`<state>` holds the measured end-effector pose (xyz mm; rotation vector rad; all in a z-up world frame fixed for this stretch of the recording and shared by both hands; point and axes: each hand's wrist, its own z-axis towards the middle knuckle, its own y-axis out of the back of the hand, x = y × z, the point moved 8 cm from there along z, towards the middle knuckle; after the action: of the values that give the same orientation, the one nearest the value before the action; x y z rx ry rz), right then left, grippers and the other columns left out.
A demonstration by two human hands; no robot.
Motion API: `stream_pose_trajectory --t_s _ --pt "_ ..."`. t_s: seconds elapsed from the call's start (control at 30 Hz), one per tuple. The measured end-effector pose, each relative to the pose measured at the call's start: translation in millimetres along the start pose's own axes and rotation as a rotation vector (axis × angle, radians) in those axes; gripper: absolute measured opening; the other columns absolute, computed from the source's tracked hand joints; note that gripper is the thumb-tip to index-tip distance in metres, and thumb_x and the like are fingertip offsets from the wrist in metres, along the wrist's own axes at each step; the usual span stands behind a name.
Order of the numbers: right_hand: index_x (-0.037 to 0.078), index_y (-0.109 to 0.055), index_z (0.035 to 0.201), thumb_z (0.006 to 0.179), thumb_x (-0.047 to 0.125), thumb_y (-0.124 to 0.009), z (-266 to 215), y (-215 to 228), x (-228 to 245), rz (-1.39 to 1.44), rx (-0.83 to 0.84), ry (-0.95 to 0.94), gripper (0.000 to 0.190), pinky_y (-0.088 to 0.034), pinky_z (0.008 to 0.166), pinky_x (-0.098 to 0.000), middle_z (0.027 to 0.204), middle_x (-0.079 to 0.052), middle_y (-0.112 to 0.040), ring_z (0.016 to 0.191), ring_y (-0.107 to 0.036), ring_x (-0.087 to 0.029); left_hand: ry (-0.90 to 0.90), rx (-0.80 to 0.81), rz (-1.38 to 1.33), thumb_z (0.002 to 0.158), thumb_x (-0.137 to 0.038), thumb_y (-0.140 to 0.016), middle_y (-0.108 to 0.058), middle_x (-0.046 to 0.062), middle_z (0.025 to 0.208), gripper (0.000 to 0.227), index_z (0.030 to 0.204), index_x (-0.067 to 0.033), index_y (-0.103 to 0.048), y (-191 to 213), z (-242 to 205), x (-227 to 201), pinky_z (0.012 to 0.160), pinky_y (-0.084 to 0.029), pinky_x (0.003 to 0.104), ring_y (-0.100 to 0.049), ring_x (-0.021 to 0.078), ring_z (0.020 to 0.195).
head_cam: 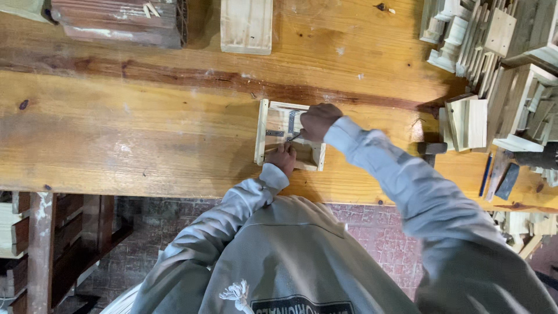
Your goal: The person assembles a small wooden box by placing a metal bracket inside a wooden frame and securing it with a screwdriver.
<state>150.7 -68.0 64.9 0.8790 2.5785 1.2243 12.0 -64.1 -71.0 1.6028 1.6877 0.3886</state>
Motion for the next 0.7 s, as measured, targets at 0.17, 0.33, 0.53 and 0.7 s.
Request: stream_pose_trajectory --t_s 0.17,0.33,0.53,0.7 --pt "0.009 -0.078 0.083 0.093 0.042 -0.058 2 -25 -7 0.098 0.058 -0.138 0.040 -0.059 0.074 -0.0529 0.080 -0.017 -0.075 0.081 -0.075 -0.038 0.014 0.042 -0.042 0.105 -0.009 -0.035 -0.030 0.020 0.155 0.051 0.154 -0.0004 -0.025 6 -8 1 0.113 -0.042 0.046 -0.022 0.0379 0.150" --pt "0.005 -0.075 0.099 0.094 0.029 -0.056 -26 -44 23 -0.098 -0.019 0.001 0.031 -0.059 0.076 -0.0534 0.094 -0.019 -0.075 0.087 -0.075 -0.039 0.018 -0.025 -0.034 0.105 -0.009 -0.040 -0.034 0.020 0.148 0.048 0.151 -0.0024 -0.033 1 -8 0 0.105 -0.048 0.046 -0.027 0.0372 0.146" --pt "-0.001 -0.063 0.113 0.092 0.005 -0.053 -38 -40 55 -0.414 -0.080 0.273 0.024 -0.060 0.067 -0.0465 0.090 -0.016 -0.072 0.078 -0.076 -0.035 0.014 -0.052 -0.044 0.105 -0.010 -0.035 -0.040 0.015 0.140 0.041 0.145 -0.0017 -0.036 3 -8 -1 0.103 -0.046 0.038 -0.038 0.0307 0.138" --pt "0.003 -0.077 0.085 0.095 0.023 -0.054 -8 -49 45 0.037 0.098 -0.039 0.033 -0.060 0.076 -0.0486 0.086 -0.016 -0.077 0.085 -0.077 -0.038 0.222 0.014 -0.178 0.110 -0.028 -0.021 -0.033 0.006 0.117 0.026 0.120 -0.0071 -0.034 43 -49 -3 0.099 -0.026 0.017 -0.036 0.0136 0.120"
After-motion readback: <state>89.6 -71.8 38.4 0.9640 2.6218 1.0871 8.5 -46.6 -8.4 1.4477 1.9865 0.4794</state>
